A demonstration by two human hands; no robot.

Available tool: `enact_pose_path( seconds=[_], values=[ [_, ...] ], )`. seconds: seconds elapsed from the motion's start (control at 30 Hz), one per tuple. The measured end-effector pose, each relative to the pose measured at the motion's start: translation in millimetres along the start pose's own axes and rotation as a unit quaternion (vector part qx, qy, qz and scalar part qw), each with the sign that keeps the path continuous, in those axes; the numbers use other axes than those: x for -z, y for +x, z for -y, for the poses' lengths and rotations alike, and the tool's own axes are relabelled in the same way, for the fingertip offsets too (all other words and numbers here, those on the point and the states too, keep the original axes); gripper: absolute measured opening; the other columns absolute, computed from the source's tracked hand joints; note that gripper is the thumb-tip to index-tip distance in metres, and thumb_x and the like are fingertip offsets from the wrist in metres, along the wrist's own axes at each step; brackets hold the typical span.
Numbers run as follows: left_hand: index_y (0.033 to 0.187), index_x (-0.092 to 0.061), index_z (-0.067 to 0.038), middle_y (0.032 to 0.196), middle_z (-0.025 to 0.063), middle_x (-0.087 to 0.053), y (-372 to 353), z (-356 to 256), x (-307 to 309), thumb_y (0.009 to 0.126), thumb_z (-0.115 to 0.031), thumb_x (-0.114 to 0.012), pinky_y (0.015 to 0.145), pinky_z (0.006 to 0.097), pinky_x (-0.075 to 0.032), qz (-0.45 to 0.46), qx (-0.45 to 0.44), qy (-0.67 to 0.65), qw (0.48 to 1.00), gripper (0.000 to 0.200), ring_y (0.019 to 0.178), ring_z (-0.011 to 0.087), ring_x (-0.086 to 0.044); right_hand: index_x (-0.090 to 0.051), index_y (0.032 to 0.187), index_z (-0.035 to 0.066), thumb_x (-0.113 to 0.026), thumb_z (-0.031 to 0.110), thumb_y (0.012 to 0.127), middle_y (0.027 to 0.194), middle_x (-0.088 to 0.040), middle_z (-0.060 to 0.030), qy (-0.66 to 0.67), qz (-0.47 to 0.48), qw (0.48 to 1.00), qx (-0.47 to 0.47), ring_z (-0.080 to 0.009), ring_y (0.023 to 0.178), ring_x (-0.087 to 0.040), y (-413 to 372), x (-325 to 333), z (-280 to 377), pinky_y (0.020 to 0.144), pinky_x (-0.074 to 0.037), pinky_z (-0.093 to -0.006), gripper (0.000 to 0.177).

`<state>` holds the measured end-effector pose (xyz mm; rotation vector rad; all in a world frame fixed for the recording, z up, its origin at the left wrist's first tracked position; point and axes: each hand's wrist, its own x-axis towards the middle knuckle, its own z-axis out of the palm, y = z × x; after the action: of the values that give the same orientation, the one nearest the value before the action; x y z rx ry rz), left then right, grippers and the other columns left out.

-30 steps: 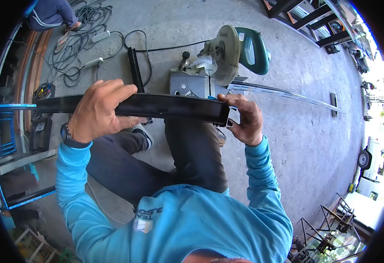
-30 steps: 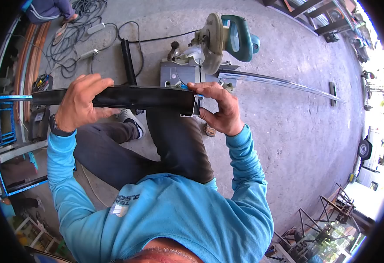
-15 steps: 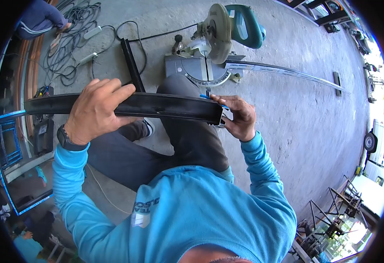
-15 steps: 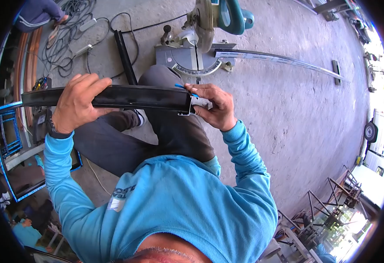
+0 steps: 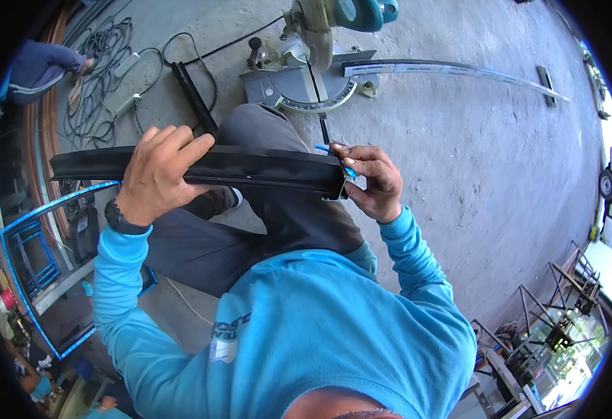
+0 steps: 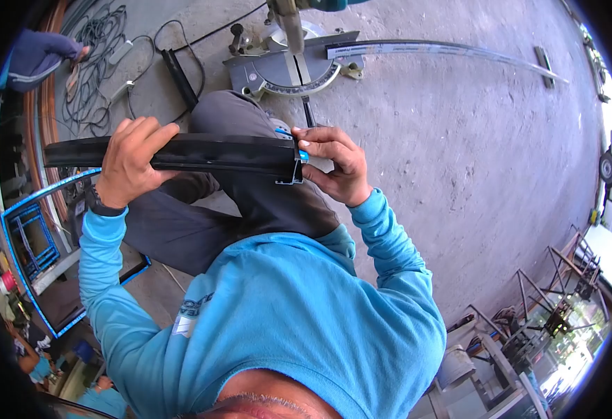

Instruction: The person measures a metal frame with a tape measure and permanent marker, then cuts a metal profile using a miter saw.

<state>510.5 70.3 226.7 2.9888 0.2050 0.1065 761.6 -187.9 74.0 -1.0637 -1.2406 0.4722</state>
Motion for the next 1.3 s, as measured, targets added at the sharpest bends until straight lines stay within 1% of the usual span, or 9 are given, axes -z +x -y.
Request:
enact_pose_path(
  seconds=[0.27, 0.57, 0.87, 0.97, 1.07, 1.1, 1.17, 1.23, 1.3],
  values=[
    [0.112, -0.068, -0.007, 0.084, 0.0069, -0.056, 5.1, 0.1, -28.7, 0.066, -0.032, -0.090, 0.070, 0.0395, -0.041, -0.048, -0.029, -0.014, 0.998, 0.057, 0.078, 0.0255, -0.059, -0.068, 0.114, -0.002, -0.085, -0.003, 0.077, 0.119, -0.070, -0.0185, -0.033, -0.024, 0.999, 0.018, -0.0381, 0.120, -0.067, -10.1, 0.9, 10.0, 0.104, -0.055, -0.0487, 0.040],
    [0.110, -0.068, -0.005, 0.088, 0.0092, -0.062, 14.5, -30.4, -1.2, 0.064, -0.025, -0.092, 0.075, 0.0407, -0.045, 0.076, 0.061, -0.037, 0.995, 0.055, 0.082, 0.0306, -0.063, -0.065, 0.118, -0.004, -0.082, -0.001, 0.084, 0.125, -0.069, -0.0199, 0.096, -0.058, 0.990, -0.087, -0.0328, 0.125, -0.065, -30.4, 5.4, -14.5, 0.107, -0.053, -0.0432, 0.039],
    [0.108, -0.068, -0.005, 0.089, 0.0096, -0.064, 20.8, -28.7, 8.5, 0.068, -0.032, -0.091, 0.077, 0.0420, -0.047, 0.136, 0.092, -0.033, 0.986, 0.053, 0.085, 0.0315, -0.064, -0.062, 0.123, -0.003, -0.080, -0.001, 0.087, 0.129, -0.068, -0.0179, 0.168, -0.071, 0.973, -0.142, -0.0283, 0.125, -0.065, -30.4, -3.6, -21.8, 0.107, -0.053, -0.0410, 0.040],
    [0.109, -0.068, -0.006, 0.092, 0.0096, -0.065, 22.8, -24.6, 10.0, 0.070, -0.035, -0.089, 0.077, 0.0421, -0.047, 0.145, 0.099, -0.034, 0.984, 0.053, 0.086, 0.0324, -0.065, -0.060, 0.124, -0.002, -0.081, -0.002, 0.086, 0.125, -0.068, -0.0146, 0.124, -0.054, 0.981, -0.139, -0.0244, 0.119, -0.066, -29.0, -0.9, -23.2, 0.104, -0.053, -0.0380, 0.043],
    [0.110, -0.067, -0.007, 0.096, 0.0098, -0.066, 29.3, 6.4, 5.7, 0.073, -0.036, -0.088, 0.076, 0.0425, -0.048, 0.095, 0.087, -0.031, 0.991, 0.052, 0.087, 0.0336, -0.066, -0.058, 0.126, -0.001, -0.082, -0.001, 0.085, 0.120, -0.068, -0.0102, 0.097, -0.176, 0.963, -0.180, -0.0201, 0.112, -0.067, -35.7, 3.8, -31.2, 0.103, -0.053, -0.0355, 0.047],
    [0.115, -0.066, -0.005, 0.100, 0.0111, -0.066, 29.0, 28.2, 4.6, 0.081, -0.040, -0.082, 0.077, 0.0440, -0.048, 0.112, 0.104, -0.004, 0.988, 0.052, 0.090, 0.0353, -0.066, -0.057, 0.128, 0.000, -0.082, -0.001, 0.085, 0.118, -0.067, -0.0078, 0.059, -0.191, 0.954, -0.223, -0.0181, 0.108, -0.066, -38.9, 14.7, -40.0, 0.101, -0.053, -0.0352, 0.050],
    [0.121, -0.062, -0.004, 0.103, 0.0149, -0.065, 27.4, 72.7, -12.3, 0.089, -0.043, -0.074, 0.082, 0.0465, -0.050, 0.079, 0.135, -0.019, 0.988, 0.051, 0.095, 0.0388, -0.065, -0.059, 0.124, 0.000, -0.080, 0.000, 0.087, 0.114, -0.069, -0.0088, -0.020, -0.179, 0.943, -0.281, -0.0170, 0.103, -0.067, -39.9, 19.4, -74.4, 0.094, -0.055, -0.0335, 0.043],
    [0.126, -0.059, -0.005, 0.111, 0.0192, -0.064, 22.3, 121.1, -56.1, 0.095, -0.043, -0.066, 0.090, 0.0482, -0.050, 0.091, 0.170, -0.036, 0.981, 0.049, 0.105, 0.0417, -0.063, -0.062, 0.120, 0.000, -0.079, 0.000, 0.087, 0.107, -0.072, -0.0094, -0.122, -0.089, 0.914, -0.376, -0.0157, 0.099, -0.068, -56.7, 12.8, -114.4, 0.088, -0.057, -0.0327, 0.038],
    [0.127, -0.058, -0.003, 0.119, 0.0215, -0.061, 22.1, 165.1, -115.8, 0.096, -0.040, -0.065, 0.096, 0.0486, -0.048, 0.130, 0.206, -0.067, 0.967, 0.048, 0.113, 0.0431, -0.060, -0.063, 0.119, 0.002, -0.084, 0.013, 0.083, 0.103, -0.073, -0.0168, -0.171, -0.053, 0.894, -0.412, -0.0283, 0.096, -0.073, -103.2, 0.1, -189.7, 0.085, -0.058, -0.0388, 0.043]
  ],
)
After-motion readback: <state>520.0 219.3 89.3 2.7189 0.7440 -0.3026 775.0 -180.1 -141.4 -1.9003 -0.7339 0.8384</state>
